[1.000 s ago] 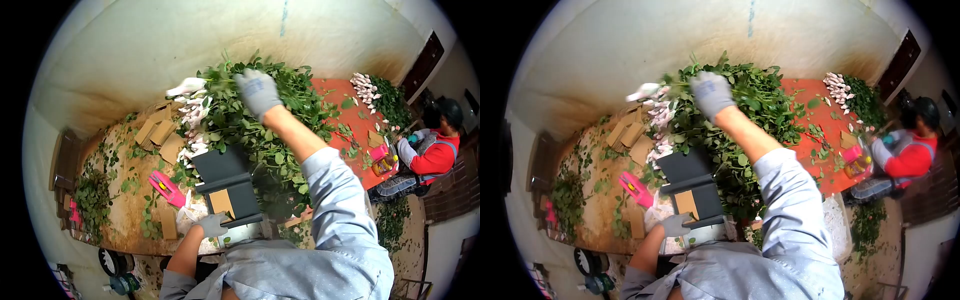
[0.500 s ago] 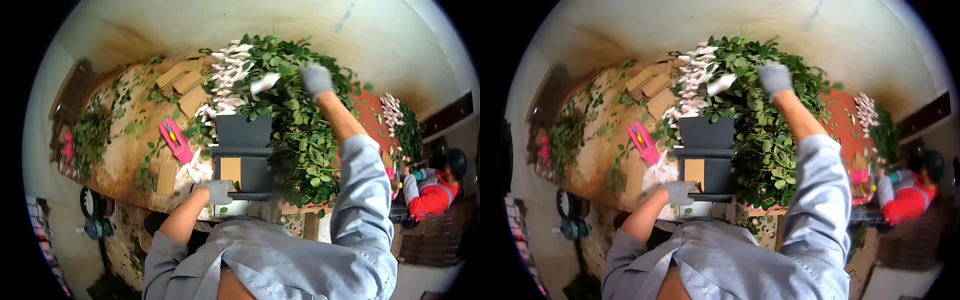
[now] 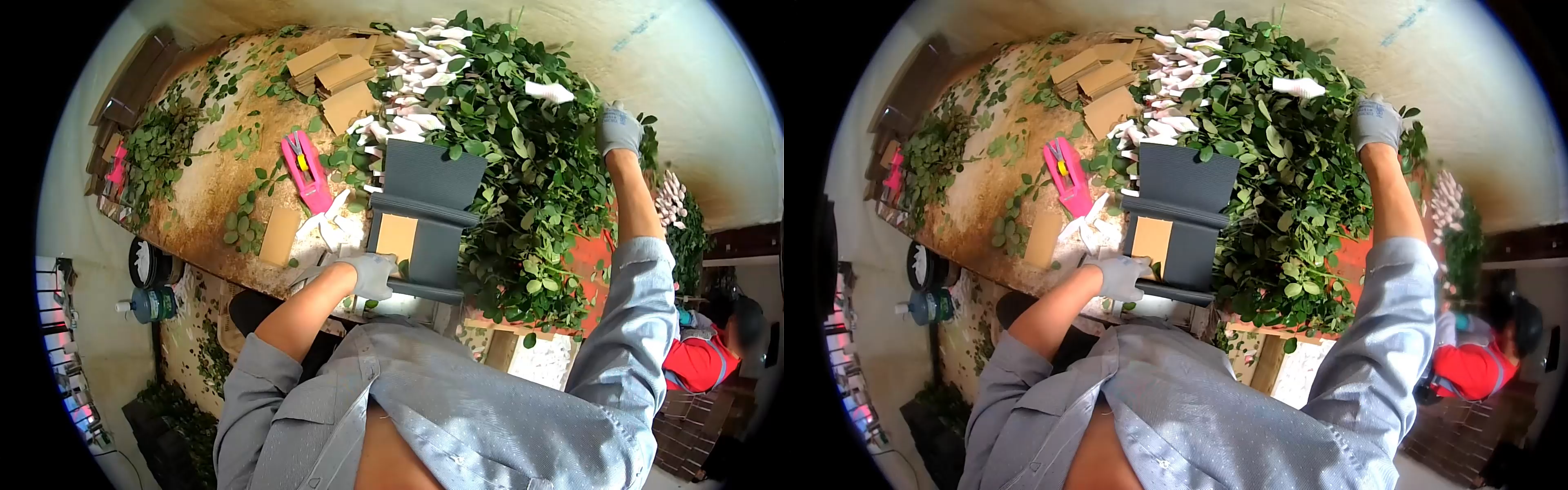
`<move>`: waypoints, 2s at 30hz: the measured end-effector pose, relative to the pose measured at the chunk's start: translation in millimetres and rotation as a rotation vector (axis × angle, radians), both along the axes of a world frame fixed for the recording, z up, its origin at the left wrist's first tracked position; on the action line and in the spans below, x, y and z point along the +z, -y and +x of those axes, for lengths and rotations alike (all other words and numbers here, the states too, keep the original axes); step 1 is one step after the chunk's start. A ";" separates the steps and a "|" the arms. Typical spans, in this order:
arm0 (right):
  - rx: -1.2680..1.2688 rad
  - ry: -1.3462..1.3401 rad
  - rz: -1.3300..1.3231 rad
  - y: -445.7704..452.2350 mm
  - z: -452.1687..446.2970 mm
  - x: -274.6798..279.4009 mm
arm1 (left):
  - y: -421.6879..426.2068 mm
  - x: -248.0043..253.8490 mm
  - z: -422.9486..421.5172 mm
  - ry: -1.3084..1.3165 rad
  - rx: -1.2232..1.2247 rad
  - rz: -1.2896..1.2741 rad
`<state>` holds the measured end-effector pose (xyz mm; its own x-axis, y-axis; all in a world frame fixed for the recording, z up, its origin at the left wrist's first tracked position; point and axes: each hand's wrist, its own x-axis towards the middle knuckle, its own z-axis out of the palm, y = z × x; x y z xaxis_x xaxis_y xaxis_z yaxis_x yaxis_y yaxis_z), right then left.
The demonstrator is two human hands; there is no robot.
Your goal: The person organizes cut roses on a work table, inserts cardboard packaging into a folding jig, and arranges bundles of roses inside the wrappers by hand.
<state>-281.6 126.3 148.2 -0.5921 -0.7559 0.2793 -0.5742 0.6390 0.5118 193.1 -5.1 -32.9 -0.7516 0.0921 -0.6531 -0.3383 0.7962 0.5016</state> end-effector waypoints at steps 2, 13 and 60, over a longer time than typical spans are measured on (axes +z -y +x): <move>-0.028 -0.049 -0.005 0.3 5.3 -6.0 | -1.6 6.5 0.8 -0.005 0.003 -0.007; 0.126 -0.112 0.169 -7.6 139.0 -3.0 | -2.1 7.2 -6.4 0.121 0.007 0.031; 0.557 1.645 0.054 17.4 303.2 -292.3 | 23.1 -59.5 -6.0 -0.208 0.282 -0.156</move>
